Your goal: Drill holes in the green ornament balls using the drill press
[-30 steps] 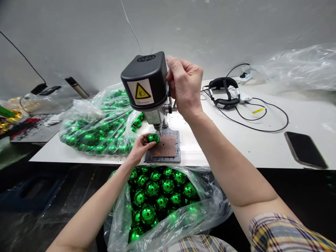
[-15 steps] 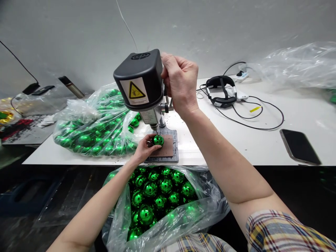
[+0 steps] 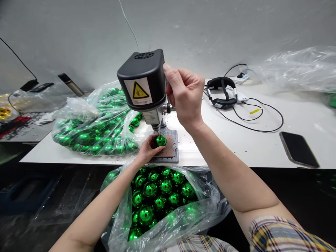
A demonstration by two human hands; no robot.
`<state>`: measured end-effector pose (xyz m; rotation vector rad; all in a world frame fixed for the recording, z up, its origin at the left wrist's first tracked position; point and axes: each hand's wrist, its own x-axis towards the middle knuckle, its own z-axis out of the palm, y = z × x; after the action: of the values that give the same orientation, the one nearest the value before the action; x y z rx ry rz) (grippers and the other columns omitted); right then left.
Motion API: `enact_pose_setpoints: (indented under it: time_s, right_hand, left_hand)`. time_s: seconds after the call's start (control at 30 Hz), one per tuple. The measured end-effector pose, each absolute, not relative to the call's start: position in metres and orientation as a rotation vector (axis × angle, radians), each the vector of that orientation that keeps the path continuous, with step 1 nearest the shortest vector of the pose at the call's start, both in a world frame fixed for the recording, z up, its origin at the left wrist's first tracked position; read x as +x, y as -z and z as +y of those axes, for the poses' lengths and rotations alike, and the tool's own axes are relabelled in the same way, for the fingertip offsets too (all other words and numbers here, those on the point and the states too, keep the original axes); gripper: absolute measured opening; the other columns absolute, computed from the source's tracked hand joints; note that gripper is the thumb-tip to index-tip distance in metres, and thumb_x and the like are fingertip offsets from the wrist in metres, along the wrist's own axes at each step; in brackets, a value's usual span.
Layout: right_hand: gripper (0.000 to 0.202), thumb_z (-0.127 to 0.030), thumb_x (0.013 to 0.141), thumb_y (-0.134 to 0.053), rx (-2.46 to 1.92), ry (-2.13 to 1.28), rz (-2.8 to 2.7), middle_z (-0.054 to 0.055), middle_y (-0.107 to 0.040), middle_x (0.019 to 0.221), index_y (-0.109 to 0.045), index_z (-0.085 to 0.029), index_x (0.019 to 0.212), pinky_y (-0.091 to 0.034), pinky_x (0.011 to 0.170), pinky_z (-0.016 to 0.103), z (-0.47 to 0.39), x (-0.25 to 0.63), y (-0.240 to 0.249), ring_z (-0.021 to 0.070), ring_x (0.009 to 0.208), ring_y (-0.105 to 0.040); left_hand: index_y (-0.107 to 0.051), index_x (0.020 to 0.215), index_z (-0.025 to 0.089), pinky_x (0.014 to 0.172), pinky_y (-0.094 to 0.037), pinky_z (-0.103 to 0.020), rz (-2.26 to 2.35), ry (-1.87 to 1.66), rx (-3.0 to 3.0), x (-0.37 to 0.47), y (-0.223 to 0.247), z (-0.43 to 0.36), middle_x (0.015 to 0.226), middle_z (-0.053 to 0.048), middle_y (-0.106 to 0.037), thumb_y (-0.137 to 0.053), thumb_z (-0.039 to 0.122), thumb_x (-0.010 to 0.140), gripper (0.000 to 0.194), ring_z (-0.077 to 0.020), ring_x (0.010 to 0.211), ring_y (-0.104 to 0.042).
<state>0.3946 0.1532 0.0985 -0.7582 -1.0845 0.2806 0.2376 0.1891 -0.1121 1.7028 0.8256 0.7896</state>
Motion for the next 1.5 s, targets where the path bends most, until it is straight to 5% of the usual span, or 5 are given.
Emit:
enact_pose_setpoints:
  time_s: [0.73,1.03,1.23,1.37,1.5]
  right_hand:
    - [0.044,0.002,0.079,-0.058,-0.507,0.158,-1.488,-0.007,-0.026,0.044,-0.031,-0.018,0.050,-0.019,0.044,0.026,0.121,0.392,-0.018,0.0047,0.039,-0.027]
    - [0.045,-0.031,0.087,-0.069,-0.861,-0.336,-0.931,-0.007,-0.035,0.038,-0.048,-0.021,0.047,-0.016,0.029,0.026,0.160,0.395,-0.104,0.0057,0.030,-0.025]
    - [0.054,-0.064,0.084,-0.063,-0.945,-0.373,-1.032,-0.005,-0.035,0.043,-0.041,-0.024,0.054,-0.020,0.032,0.029,0.177,0.411,-0.105,0.0080,0.035,-0.024]
    - [0.053,-0.061,0.088,-0.060,-0.932,-0.328,-1.023,-0.005,-0.032,0.044,-0.041,-0.025,0.054,-0.020,0.034,0.029,0.173,0.408,-0.102,0.0082,0.036,-0.023]
    - [0.052,-0.054,0.090,-0.062,-0.895,-0.328,-0.982,-0.006,-0.029,0.042,-0.043,-0.024,0.052,-0.016,0.034,0.028,0.168,0.399,-0.106,0.0065,0.036,-0.018]
  left_hand:
    - [-0.054,0.125,0.016,0.092,-0.053,-0.042,0.791,-0.789,1.654,0.237,0.115,0.187,0.114,-0.011,-0.068,-0.081,0.031,0.072,0.062,-0.0246,0.101,-0.065]
    - [-0.052,0.101,0.017,0.075,-0.049,-0.030,0.965,-0.829,1.700,0.223,0.080,0.180,0.094,-0.004,-0.062,-0.085,0.030,0.063,0.051,-0.0162,0.083,-0.060]
    - [-0.057,0.115,0.015,0.073,-0.051,-0.033,0.647,0.000,1.983,0.174,0.009,0.103,0.098,-0.008,-0.067,-0.080,0.048,0.072,0.058,-0.0221,0.086,-0.063]
    - [-0.057,0.128,0.008,0.090,-0.052,-0.047,0.625,0.502,2.438,0.173,0.019,0.035,0.119,-0.022,-0.065,-0.076,0.032,0.081,0.056,-0.0360,0.109,-0.063]
    - [-0.049,0.140,0.010,0.089,-0.053,-0.048,0.530,0.488,2.590,0.174,0.015,0.033,0.123,-0.022,-0.064,-0.072,0.045,0.083,0.071,-0.0372,0.110,-0.064]
